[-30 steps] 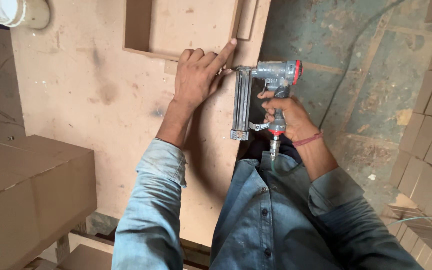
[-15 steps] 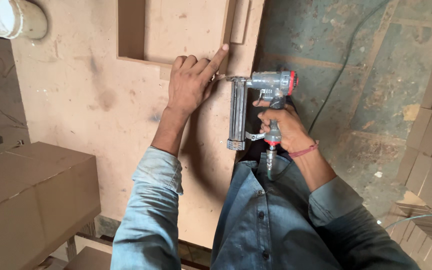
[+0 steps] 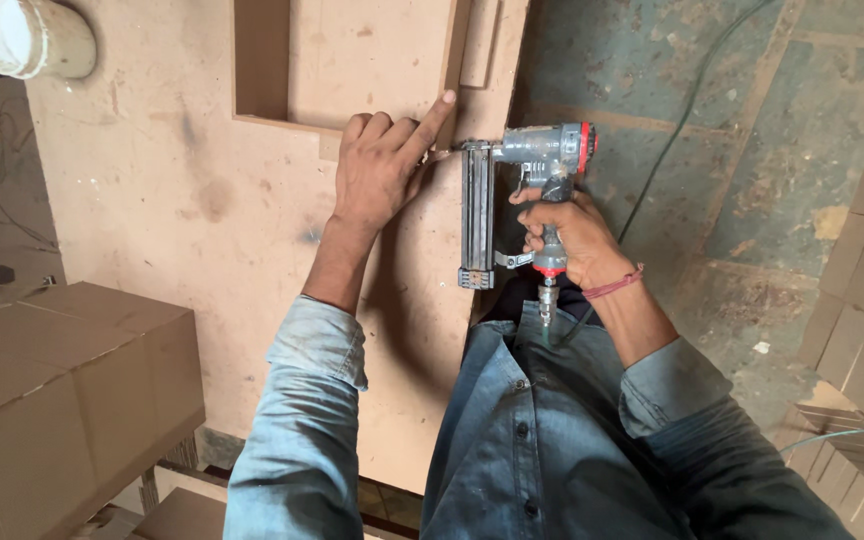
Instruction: The person assembles small wooden boxes by aligning pre-cut panels and securing them with a pneumatic nail gun. They repeatedly position the panels, fire nails into the joints, and move completed boxes aside.
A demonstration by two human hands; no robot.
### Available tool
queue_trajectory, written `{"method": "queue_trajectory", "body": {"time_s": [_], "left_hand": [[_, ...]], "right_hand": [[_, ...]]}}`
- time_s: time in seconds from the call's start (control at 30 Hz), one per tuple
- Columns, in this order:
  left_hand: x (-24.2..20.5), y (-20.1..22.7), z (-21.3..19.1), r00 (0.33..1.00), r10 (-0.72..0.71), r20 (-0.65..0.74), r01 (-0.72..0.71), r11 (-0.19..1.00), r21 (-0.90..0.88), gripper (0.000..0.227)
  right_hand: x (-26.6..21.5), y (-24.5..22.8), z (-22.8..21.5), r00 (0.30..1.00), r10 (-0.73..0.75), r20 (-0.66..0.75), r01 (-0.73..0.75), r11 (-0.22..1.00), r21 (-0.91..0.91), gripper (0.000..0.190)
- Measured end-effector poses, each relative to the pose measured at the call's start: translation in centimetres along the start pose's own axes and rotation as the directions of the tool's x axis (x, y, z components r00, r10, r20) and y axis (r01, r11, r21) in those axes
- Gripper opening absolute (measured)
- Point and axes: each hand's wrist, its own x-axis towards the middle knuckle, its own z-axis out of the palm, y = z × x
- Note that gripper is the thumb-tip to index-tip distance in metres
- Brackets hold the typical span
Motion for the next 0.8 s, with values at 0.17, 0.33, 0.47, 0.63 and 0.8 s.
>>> {"method": "queue_trajectory", "body": {"time_s": [0.17,0.33,0.47,0.63,0.8], "left_hand": [[0.1,-0.4,-0.6,0.999,0.013,0.034,-0.012,0.999,-0.04,0.076],[-0.1,-0.7,-1.0,0.996,0.028,0.089,-0.021,0.996,-0.082,0.074],[0.2,-0.6,-0.8,0.997,0.03,0.077,-0.028,0.999,-0.036,0.072],[0.2,-0.6,-1.2,0.99,0.013,0.137,-0.003,0.997,-0.072,0.072],[0.6,-0.5,-2.5,0.993,0.013,0.118,0.01,0.982,-0.189,0.061]], "right_hand": [[-0.7,-0.2,0.2,0.999,-0.034,0.012,0.035,0.999,-0.021,0.032],[-1.9,-0.4,0.7,0.998,-0.067,-0.004,0.066,0.995,-0.073,0.034],[-1.8,-0.7,1.2,0.996,-0.09,0.006,0.09,0.992,-0.087,0.03],[-2.6,-0.7,1.2,0.989,-0.151,0.008,0.151,0.983,-0.104,0.027],[-3.9,-1.6,1.9,0.985,-0.167,0.037,0.17,0.98,-0.102,0.029]]}}
